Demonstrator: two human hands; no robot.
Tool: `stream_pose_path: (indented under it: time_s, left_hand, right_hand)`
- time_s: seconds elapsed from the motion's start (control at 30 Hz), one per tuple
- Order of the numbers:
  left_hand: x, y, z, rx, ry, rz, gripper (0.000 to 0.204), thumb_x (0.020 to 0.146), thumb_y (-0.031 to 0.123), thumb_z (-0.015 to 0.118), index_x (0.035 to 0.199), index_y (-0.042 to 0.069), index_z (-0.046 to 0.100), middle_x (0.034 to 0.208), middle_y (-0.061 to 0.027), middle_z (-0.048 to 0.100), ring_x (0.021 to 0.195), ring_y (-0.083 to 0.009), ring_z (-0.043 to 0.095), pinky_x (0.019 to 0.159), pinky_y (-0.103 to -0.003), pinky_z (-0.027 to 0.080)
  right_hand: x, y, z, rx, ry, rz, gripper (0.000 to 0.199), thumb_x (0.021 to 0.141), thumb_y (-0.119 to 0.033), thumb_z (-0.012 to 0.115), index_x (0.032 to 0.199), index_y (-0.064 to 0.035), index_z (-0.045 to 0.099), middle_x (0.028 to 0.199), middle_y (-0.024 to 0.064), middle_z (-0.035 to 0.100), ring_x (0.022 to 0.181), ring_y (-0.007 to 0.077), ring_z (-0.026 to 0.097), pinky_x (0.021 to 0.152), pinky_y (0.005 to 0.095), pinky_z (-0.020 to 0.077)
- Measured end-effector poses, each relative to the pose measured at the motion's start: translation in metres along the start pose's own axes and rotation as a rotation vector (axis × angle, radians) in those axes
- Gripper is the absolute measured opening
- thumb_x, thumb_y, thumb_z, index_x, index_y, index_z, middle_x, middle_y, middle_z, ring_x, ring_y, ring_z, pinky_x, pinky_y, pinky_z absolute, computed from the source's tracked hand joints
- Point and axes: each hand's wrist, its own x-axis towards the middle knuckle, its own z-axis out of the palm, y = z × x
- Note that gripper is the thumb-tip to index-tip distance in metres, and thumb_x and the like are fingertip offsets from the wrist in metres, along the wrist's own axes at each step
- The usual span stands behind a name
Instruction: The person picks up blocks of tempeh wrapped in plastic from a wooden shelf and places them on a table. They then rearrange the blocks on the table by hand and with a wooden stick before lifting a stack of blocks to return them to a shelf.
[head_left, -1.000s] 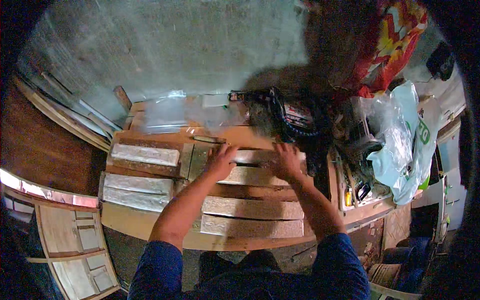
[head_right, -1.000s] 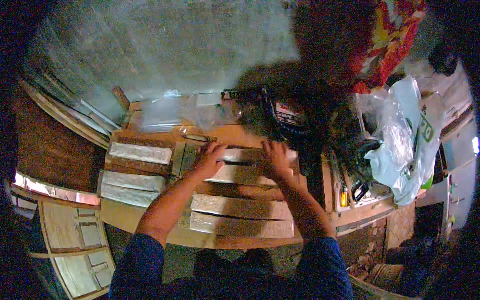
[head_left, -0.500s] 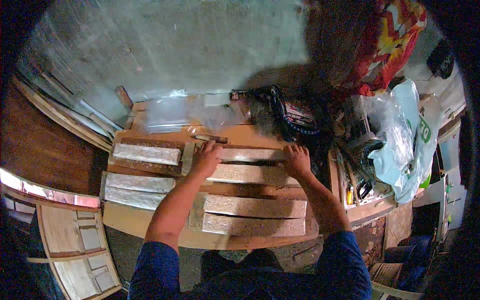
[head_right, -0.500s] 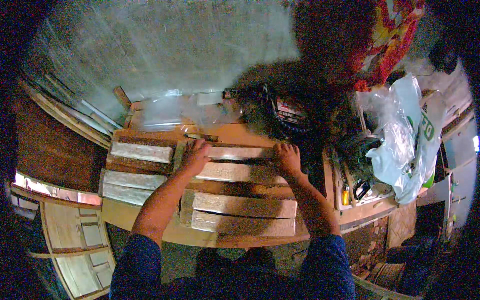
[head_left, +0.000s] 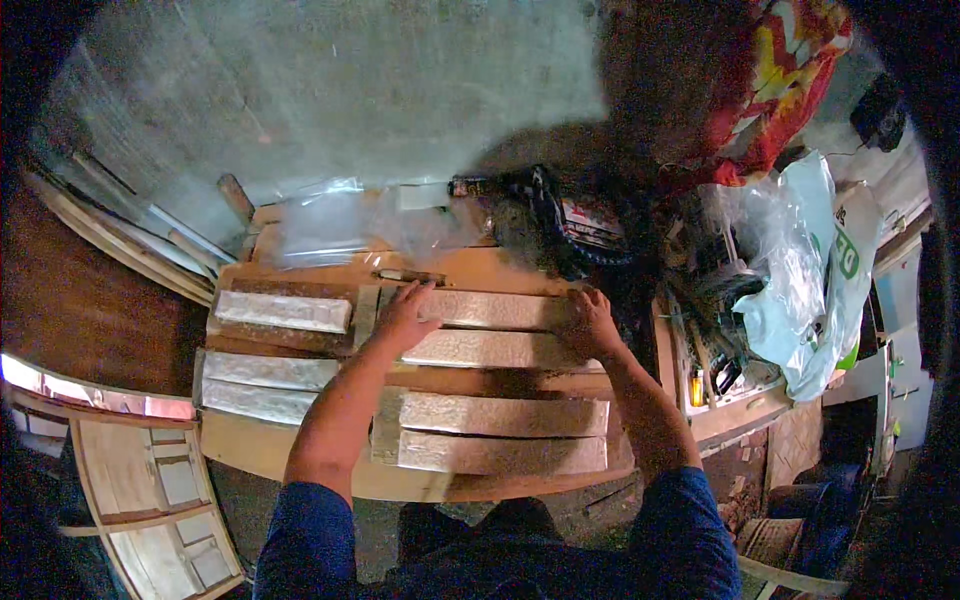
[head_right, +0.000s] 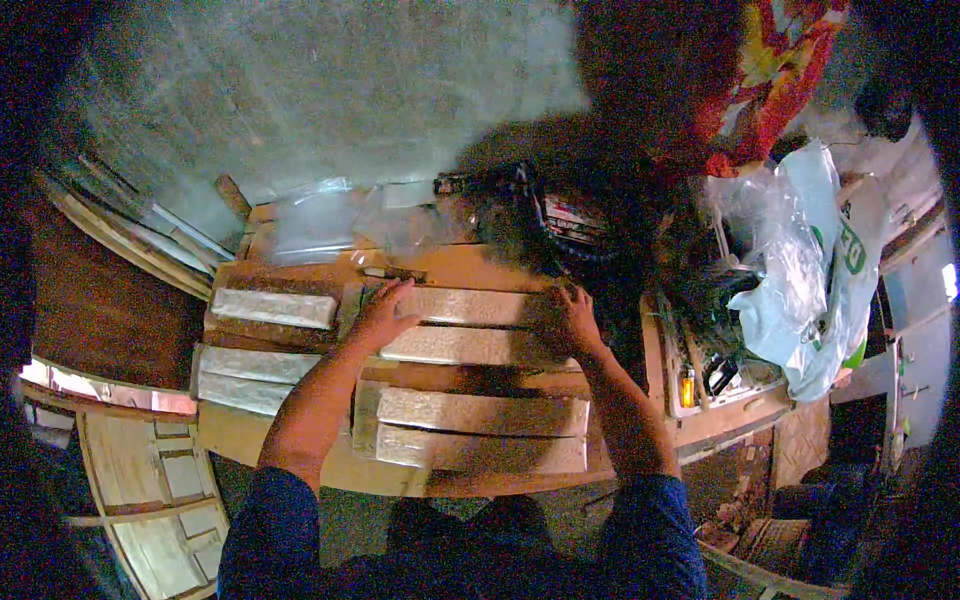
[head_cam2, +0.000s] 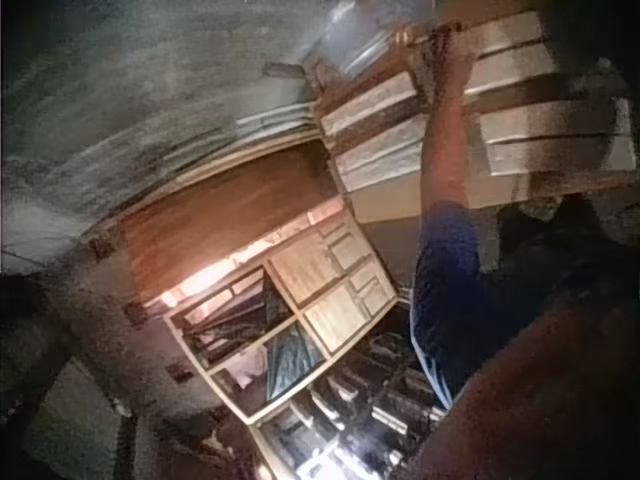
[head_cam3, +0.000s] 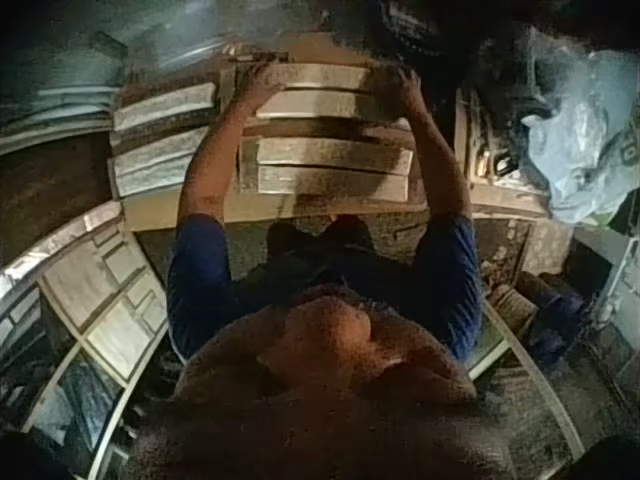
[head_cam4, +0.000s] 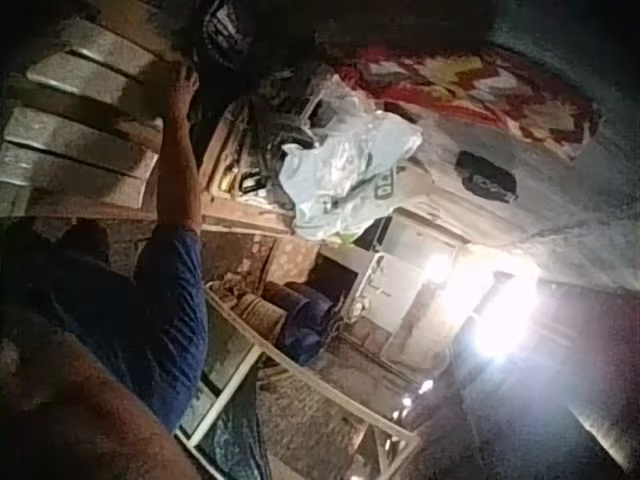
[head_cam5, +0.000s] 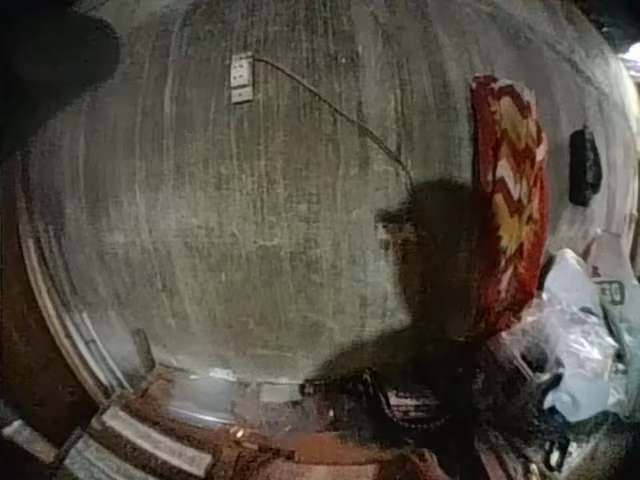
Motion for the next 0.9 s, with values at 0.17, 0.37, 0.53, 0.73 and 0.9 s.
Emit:
stream_pose_path:
  time_s: [0.17,0.37,0.53,0.73,0.9]
  left_hand:
    - [0.005,-0.013,-0.006,-0.01,-0.171,-0.099,0.093,0.074,0.043,0.08,0.149,0.012,0.035,0.148,-0.0205,0.04,0.137,-0.0396,0.036,0.114,-0.046,0.03]
    - [0.01,-0.012,-0.004,-0.05,-0.124,-0.051,0.094,0.073,0.044,0.08,0.148,0.01,0.035,0.148,-0.0231,0.039,0.139,-0.0416,0.033,0.113,-0.048,0.03]
    - [-0.039,0.009,-0.007,0.066,0.136,0.094,0.092,0.072,0.038,0.082,0.148,0.011,0.036,0.149,-0.0222,0.036,0.137,-0.042,0.036,0.112,-0.048,0.032]
    - [-0.089,0.037,-0.01,0.025,-0.039,0.041,0.073,0.073,0.025,0.082,0.139,0.016,0.051,0.143,-0.0176,0.04,0.128,-0.0401,0.045,0.105,-0.047,0.042]
    - [-0.09,0.011,0.001,0.134,0.043,0.124,0.072,0.076,0.019,0.079,0.141,0.018,0.048,0.141,-0.0171,0.043,0.125,-0.0388,0.048,0.101,-0.046,0.045]
  right_hand:
    - [0.024,-0.024,-0.017,0.155,-0.285,0.011,0.071,0.073,-0.035,0.075,0.133,-0.0071,0.049,0.132,0.0171,0.05,0.124,0.0421,0.041,0.107,0.0508,0.0331]
    - [0.027,-0.038,-0.037,0.199,-0.191,0.115,0.075,0.07,-0.038,0.08,0.131,-0.0062,0.051,0.13,0.0178,0.05,0.124,0.0409,0.042,0.104,0.0505,0.0367]
    - [0.006,-0.06,-0.067,0.163,-0.118,0.113,0.075,0.069,-0.037,0.082,0.134,-0.0134,0.051,0.135,0.0157,0.046,0.124,0.0406,0.043,0.103,0.0513,0.0381]
    - [-0.026,-0.099,-0.14,0.021,-0.41,0.073,0.075,0.067,-0.035,0.083,0.134,-0.02,0.052,0.135,0.0123,0.046,0.121,0.0394,0.045,0.098,0.0505,0.0431]
    - [-0.033,-0.078,-0.111,-0.038,-0.377,0.053,0.064,0.073,-0.031,0.075,0.133,-0.0236,0.054,0.133,0.0094,0.048,0.119,0.0351,0.05,0.091,0.0471,0.0478]
